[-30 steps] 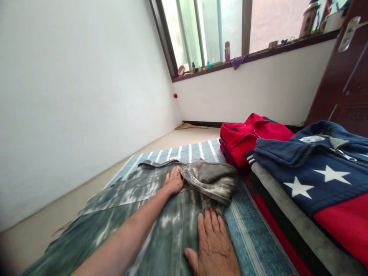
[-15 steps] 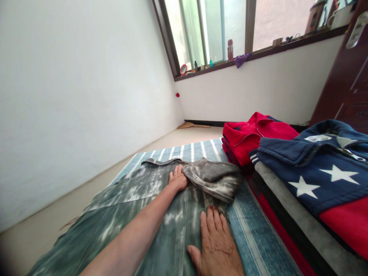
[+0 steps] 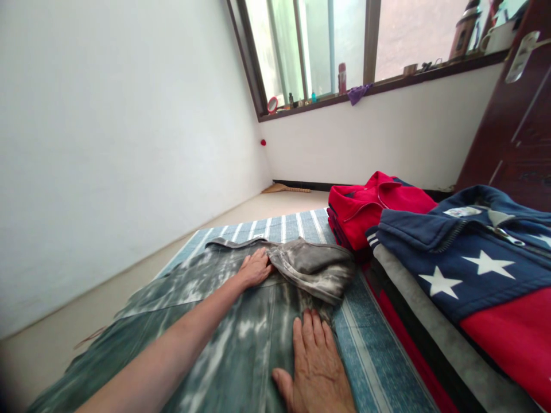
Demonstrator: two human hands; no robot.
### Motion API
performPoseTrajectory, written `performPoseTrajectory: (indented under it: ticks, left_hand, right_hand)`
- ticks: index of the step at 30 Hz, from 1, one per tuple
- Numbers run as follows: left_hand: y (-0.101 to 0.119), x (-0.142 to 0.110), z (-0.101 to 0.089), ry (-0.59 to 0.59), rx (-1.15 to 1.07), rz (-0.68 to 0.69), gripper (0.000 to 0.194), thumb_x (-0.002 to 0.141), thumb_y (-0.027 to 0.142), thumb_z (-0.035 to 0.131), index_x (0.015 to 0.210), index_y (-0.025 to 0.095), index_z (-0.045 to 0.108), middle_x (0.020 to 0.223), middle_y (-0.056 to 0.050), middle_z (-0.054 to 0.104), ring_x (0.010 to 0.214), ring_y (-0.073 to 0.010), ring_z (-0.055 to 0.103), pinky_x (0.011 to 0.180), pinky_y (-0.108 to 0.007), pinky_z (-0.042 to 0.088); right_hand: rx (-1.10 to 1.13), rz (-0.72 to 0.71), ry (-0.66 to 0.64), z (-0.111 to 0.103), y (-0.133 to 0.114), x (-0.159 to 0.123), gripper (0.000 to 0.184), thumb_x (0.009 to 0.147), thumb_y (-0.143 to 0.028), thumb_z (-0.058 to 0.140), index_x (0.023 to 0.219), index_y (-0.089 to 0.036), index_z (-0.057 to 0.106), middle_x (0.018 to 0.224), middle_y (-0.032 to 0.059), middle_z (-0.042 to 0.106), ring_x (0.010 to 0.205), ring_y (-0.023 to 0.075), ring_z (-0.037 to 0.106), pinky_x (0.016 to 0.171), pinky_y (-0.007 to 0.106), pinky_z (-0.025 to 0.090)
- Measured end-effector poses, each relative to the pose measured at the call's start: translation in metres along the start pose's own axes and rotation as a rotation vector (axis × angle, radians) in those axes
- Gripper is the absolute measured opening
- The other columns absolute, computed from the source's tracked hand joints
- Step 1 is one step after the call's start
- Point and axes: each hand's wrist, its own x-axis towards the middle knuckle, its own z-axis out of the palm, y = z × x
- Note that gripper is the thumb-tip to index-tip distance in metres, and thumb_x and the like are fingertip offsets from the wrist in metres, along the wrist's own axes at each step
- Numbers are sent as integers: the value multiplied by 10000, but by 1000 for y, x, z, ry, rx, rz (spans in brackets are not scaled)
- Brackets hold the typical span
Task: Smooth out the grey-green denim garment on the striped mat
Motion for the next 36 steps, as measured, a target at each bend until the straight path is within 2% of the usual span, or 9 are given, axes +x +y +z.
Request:
performPoseTrajectory:
  ticks: [3,5,9,15,27,36]
  left_hand:
    - [-22,-11,-12,43,19,-16,564,901,498,329,1347,168,432,1546,-140,223,1429,-262,154,1134,-457,148]
    - [-37,-17,-15,69,27,-68,599,913,500,289,1372,130,395,1544,-166,212,1429,-276,150,1129,-472,156]
    - [-56,-25,-2,60,10,-207,725,903,571,226,1452,98,255,1560,-150,156,1438,-271,100,1132,-484,150]
    - [-54,-26,19,94,35,-260,789,883,623,181,1475,102,203,1556,-137,167,1439,-266,94,1135,-477,138]
    - [-52,-28,17,93,51,-251,745,893,616,188,1478,156,220,1560,-98,185,1437,-252,121,1134,-481,159]
    - [-51,-27,18,104,58,-248,739,900,595,204,1480,137,214,1563,-106,160,1439,-255,111,1135,-497,145]
  right_hand:
    - [12,11,-6,-1,-1,0,820,852,-704,374,1400,-95,406,1470,186,282,1367,327,260,1118,476,242]
    - [16,13,-4,0,-1,0,818,850,-701,385,1401,-96,408,1472,188,284,1368,329,258,1119,479,236]
    - [13,10,4,0,0,-2,792,859,-683,391,1399,-105,419,1472,181,303,1368,325,264,1121,478,229]
    - [-10,2,6,-3,-1,-2,754,870,-627,433,1401,-93,419,1475,186,303,1369,329,265,1115,479,238]
    - [-15,-7,-21,-6,-1,-2,743,869,-594,459,1404,-80,413,1475,192,310,1366,350,265,1109,503,236]
    - [-29,-23,7,-1,0,-2,745,870,-599,455,1400,-75,420,1471,201,307,1362,355,269,1105,509,243]
